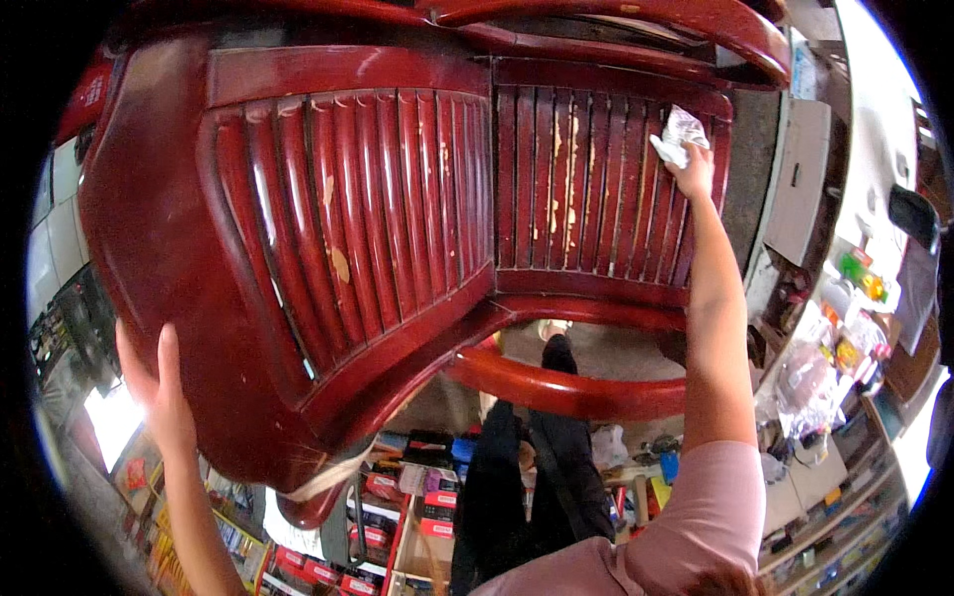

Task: The person wipes a red wooden chair with a cloth, then cleans a metal counter and a gas pipe with the same cloth. They walk outside, pick up a broom and dustpan, wash their hands at an outdoor sink, and finally wash a wok and a ladle in the sink.

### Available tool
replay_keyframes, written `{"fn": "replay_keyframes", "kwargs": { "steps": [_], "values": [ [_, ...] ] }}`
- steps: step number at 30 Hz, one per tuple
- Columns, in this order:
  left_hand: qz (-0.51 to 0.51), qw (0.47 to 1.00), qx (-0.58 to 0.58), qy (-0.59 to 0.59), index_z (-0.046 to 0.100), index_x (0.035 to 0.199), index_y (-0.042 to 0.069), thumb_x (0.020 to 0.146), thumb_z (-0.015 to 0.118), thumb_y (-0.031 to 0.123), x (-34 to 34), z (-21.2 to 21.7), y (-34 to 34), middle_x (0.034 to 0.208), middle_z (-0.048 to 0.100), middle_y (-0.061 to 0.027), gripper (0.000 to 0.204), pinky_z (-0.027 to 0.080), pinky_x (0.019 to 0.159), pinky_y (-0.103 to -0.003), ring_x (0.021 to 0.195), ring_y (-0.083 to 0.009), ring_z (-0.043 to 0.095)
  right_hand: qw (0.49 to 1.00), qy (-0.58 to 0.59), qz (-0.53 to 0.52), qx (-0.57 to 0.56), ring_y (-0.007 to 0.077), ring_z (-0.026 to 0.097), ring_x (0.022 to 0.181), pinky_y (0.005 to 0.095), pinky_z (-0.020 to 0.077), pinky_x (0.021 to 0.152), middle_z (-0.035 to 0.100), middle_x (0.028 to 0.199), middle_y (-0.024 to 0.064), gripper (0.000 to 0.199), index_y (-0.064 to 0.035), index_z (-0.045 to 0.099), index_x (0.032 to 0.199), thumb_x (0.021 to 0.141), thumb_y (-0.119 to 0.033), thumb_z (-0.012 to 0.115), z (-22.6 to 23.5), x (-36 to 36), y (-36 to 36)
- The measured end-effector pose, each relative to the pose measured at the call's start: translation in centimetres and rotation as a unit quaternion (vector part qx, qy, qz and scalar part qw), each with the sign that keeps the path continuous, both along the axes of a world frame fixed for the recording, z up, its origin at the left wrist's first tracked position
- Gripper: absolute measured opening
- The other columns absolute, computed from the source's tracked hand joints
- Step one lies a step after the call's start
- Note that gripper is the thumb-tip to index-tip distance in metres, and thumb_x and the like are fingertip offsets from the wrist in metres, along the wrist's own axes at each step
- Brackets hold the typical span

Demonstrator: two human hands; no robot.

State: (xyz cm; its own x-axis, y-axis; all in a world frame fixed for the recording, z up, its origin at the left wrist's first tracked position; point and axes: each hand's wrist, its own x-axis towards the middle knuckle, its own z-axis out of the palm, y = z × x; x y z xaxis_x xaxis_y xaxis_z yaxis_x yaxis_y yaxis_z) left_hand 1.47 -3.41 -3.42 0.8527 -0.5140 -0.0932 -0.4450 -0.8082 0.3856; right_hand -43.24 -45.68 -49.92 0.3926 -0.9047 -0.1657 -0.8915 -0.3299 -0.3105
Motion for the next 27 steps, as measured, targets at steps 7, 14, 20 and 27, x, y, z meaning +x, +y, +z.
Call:
{"fn": "replay_keyframes", "kwargs": {
  "steps": [7, 14, 20, 27],
  "values": [
    [-0.018, 0.989, 0.117, -0.086, 0.038, 0.131, -0.003, 0.092, 0.053, 0.022, -0.7, 0.8, 0.6, 0.127, 0.048, -0.0136, 0.049, 0.031, 0.099, -0.032, 0.114, -0.0222, 0.046, 0.988, -0.129, -0.084, 0.027, 0.0282, 0.058, 0.092, 0.0358, 0.0464, 0.08, 0.059, 0.099, 0.0138, 0.03, -0.0031, 0.057, 0.105, 0.078, -0.01, 0.066, -4.0, 1.5, 11.3],
    [-0.004, 0.989, 0.138, -0.049, 0.036, 0.132, -0.004, 0.093, 0.051, 0.022, -0.7, 1.5, 1.0, 0.133, 0.043, -0.0138, 0.049, 0.028, 0.102, -0.033, 0.119, -0.0233, 0.041, 0.889, -0.404, 0.044, 0.212, 0.0308, 0.044, 0.119, 0.0391, 0.0341, 0.101, 0.047, 0.125, 0.0212, 0.048, 0.0009, 0.053, 0.117, 0.079, -0.025, 0.066, -1.0, 25.5, 17.2],
    [0.017, 0.993, 0.112, -0.029, 0.033, 0.134, -0.003, 0.093, 0.051, 0.018, -1.1, 1.2, -0.4, 0.134, 0.041, -0.0132, 0.05, 0.027, 0.103, -0.033, 0.121, -0.0222, 0.04, 0.851, -0.452, -0.138, 0.228, 0.0353, 0.015, 0.136, 0.0402, 0.0116, 0.111, 0.017, 0.144, 0.0256, 0.071, 0.0059, 0.015, 0.139, 0.092, -0.041, 0.041, 0.5, 32.7, 20.9],
    [0.004, 0.989, 0.145, -0.037, 0.036, 0.132, -0.003, 0.092, 0.052, 0.021, -1.4, 1.5, 0.0, 0.131, 0.044, -0.0141, 0.049, 0.029, 0.101, -0.034, 0.118, -0.0233, 0.042, 0.797, -0.312, -0.331, 0.397, 0.0369, 0.021, 0.133, 0.0394, 0.015, 0.11, 0.023, 0.14, 0.0285, 0.079, 0.0115, 0.017, 0.136, 0.089, -0.046, 0.045, 2.2, 21.9, 40.7]
  ]
}}
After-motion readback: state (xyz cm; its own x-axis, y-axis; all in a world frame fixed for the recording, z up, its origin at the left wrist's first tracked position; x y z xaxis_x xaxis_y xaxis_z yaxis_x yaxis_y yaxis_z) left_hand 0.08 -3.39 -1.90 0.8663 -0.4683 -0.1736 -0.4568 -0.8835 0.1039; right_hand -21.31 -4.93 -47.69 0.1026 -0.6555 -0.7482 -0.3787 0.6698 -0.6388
